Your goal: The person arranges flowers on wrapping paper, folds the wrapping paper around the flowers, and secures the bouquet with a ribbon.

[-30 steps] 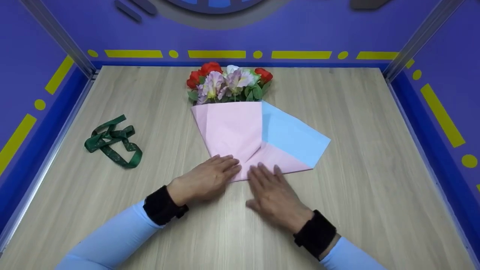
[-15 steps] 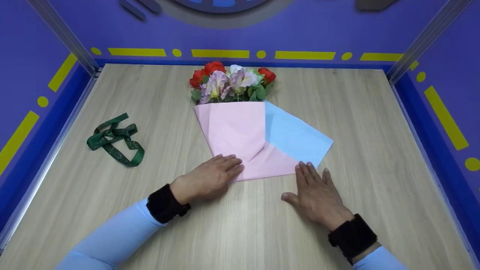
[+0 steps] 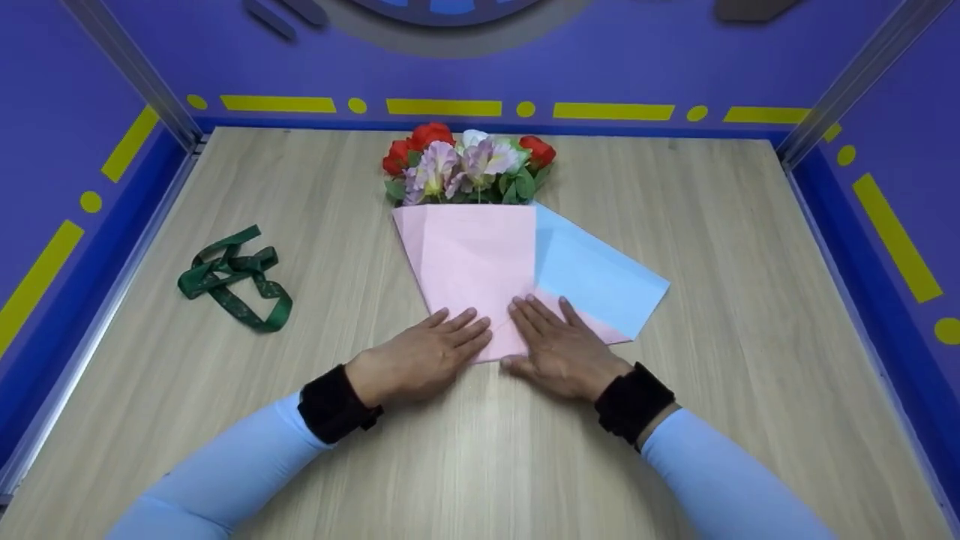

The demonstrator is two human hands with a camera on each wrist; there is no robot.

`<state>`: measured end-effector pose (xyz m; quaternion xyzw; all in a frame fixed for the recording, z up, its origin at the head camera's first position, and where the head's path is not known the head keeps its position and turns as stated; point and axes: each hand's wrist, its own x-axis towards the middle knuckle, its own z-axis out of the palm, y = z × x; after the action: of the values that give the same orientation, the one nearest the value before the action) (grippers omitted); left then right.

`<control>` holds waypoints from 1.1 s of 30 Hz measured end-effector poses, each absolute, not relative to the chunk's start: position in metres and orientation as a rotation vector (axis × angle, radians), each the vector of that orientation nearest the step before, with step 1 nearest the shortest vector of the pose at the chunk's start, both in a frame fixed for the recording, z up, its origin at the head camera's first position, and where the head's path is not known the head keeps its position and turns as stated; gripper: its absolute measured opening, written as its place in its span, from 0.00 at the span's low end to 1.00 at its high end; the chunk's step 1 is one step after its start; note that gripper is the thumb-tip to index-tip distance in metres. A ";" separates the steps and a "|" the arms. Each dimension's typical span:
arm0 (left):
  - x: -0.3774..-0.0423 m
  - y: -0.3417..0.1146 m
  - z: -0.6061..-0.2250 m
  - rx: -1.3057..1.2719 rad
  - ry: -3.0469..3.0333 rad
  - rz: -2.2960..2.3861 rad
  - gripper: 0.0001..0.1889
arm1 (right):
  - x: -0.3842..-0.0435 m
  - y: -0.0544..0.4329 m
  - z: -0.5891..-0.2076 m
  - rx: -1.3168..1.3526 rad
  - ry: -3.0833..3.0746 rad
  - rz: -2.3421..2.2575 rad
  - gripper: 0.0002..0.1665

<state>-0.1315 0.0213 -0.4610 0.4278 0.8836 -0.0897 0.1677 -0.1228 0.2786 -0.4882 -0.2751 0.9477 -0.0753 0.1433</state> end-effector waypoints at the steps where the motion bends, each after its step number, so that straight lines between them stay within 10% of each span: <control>1: -0.132 0.022 -0.460 1.217 2.510 -0.268 0.30 | -0.125 0.283 -0.488 -0.758 2.748 -0.204 0.52; 13: -0.116 -0.005 -0.459 1.274 2.591 -0.222 0.28 | -0.134 0.290 -0.486 -0.683 2.798 -0.139 0.56; 23: -0.113 -0.010 -0.463 1.253 2.560 -0.237 0.29 | -0.104 0.252 -0.487 -1.180 2.781 -0.096 0.54; 33: -0.115 -0.008 -0.460 1.229 2.534 -0.256 0.29 | -0.142 0.312 -0.490 -0.763 2.785 -0.144 0.51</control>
<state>-0.1154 -0.0079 -0.4604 0.4294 0.8850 -0.0895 0.1562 -0.1415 0.3116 -0.4900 -0.2618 0.9557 -0.0494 0.1249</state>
